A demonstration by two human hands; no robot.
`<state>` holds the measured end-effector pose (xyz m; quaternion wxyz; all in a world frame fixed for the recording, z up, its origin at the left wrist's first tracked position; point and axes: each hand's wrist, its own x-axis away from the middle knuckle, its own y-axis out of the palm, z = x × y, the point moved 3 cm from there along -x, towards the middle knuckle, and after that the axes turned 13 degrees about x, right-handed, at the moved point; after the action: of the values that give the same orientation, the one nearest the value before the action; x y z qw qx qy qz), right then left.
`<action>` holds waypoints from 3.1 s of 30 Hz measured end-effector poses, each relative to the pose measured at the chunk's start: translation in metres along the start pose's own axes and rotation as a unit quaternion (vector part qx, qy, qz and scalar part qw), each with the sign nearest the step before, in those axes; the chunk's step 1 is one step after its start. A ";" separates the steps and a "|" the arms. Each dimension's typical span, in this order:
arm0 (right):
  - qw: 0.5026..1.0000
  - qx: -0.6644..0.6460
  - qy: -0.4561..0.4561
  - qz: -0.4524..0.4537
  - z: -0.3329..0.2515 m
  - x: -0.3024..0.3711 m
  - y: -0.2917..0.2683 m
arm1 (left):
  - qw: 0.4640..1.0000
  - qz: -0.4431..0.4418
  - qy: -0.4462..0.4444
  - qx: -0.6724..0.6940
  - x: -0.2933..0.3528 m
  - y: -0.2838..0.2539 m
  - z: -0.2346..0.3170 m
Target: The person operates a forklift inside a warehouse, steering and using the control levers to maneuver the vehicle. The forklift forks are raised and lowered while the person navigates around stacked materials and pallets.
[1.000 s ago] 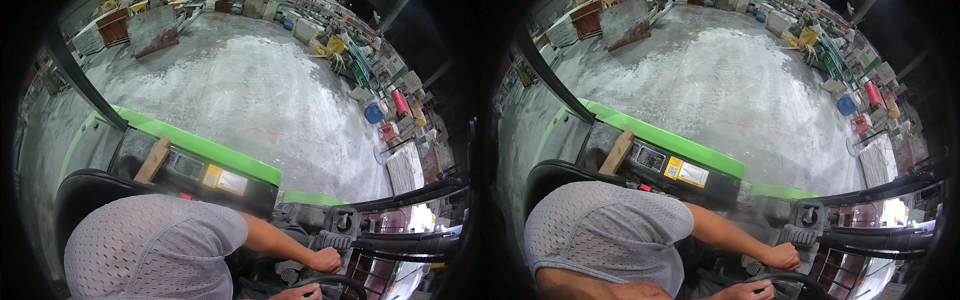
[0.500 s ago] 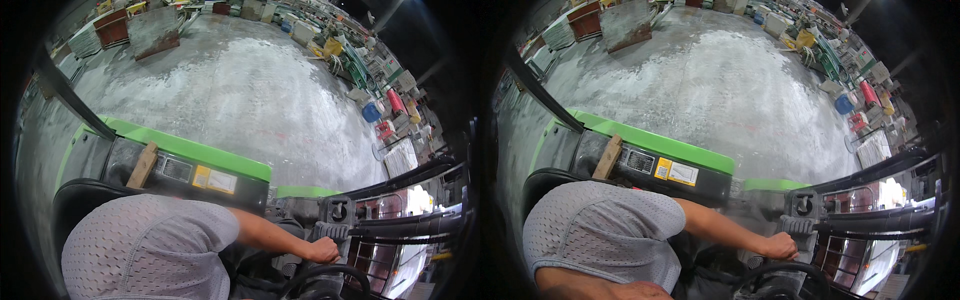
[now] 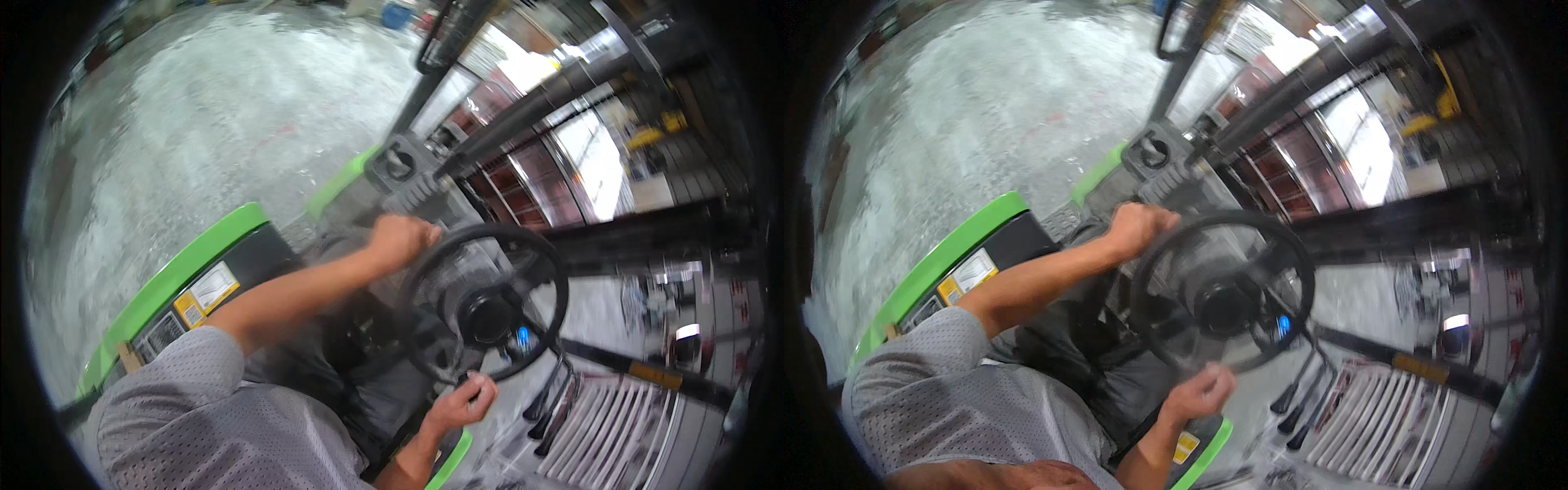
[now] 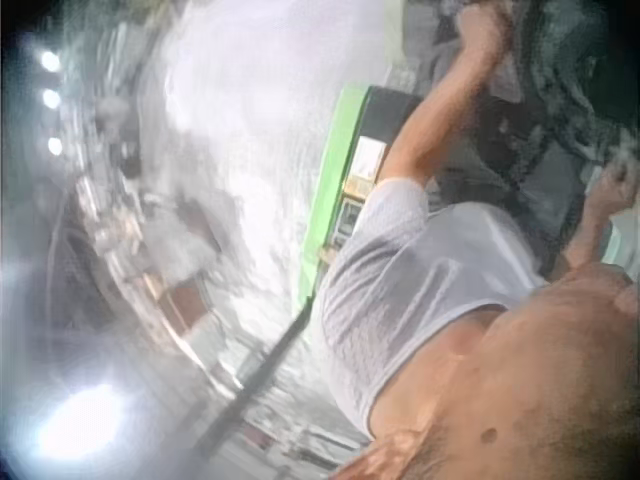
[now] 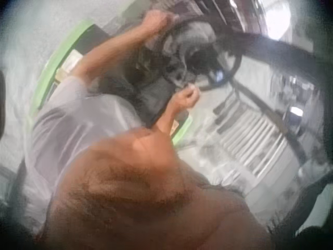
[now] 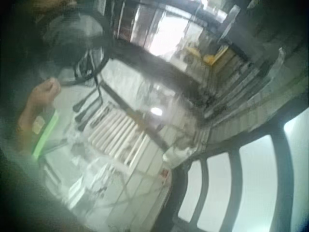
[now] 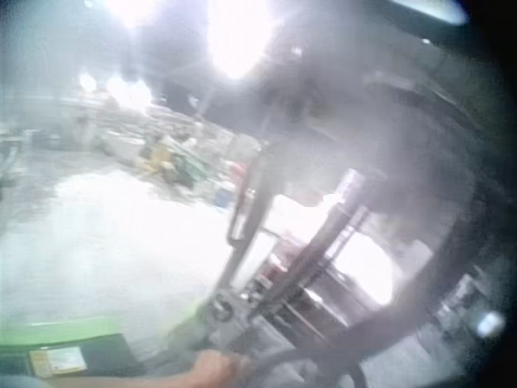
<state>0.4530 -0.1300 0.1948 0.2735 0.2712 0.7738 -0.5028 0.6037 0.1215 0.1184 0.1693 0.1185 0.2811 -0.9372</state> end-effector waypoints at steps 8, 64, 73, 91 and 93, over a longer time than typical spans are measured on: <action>0.999 -0.021 0.017 0.027 0.053 -0.062 0.000 | 0.996 0.024 -0.014 0.082 -0.023 0.025 0.023; 0.982 -0.101 -0.157 -0.022 -0.215 -0.073 0.008 | 0.992 0.076 0.029 0.099 0.065 -0.075 0.048; 0.969 -0.124 -0.202 -0.068 -0.243 -0.008 0.001 | 0.998 0.057 0.017 -0.007 0.075 -0.112 0.017; 0.958 -0.175 -0.211 -0.089 -0.214 0.054 -0.036 | 0.998 0.058 0.036 -0.002 0.073 -0.133 0.002; 0.962 -0.159 -0.192 -0.113 -0.212 0.054 -0.038 | 0.997 0.064 0.034 -0.008 0.072 -0.138 0.005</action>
<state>0.3569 0.0610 0.2545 0.3978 0.0332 0.8023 -0.4439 0.4841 0.2096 0.1667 0.2201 0.1669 0.2862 -0.9175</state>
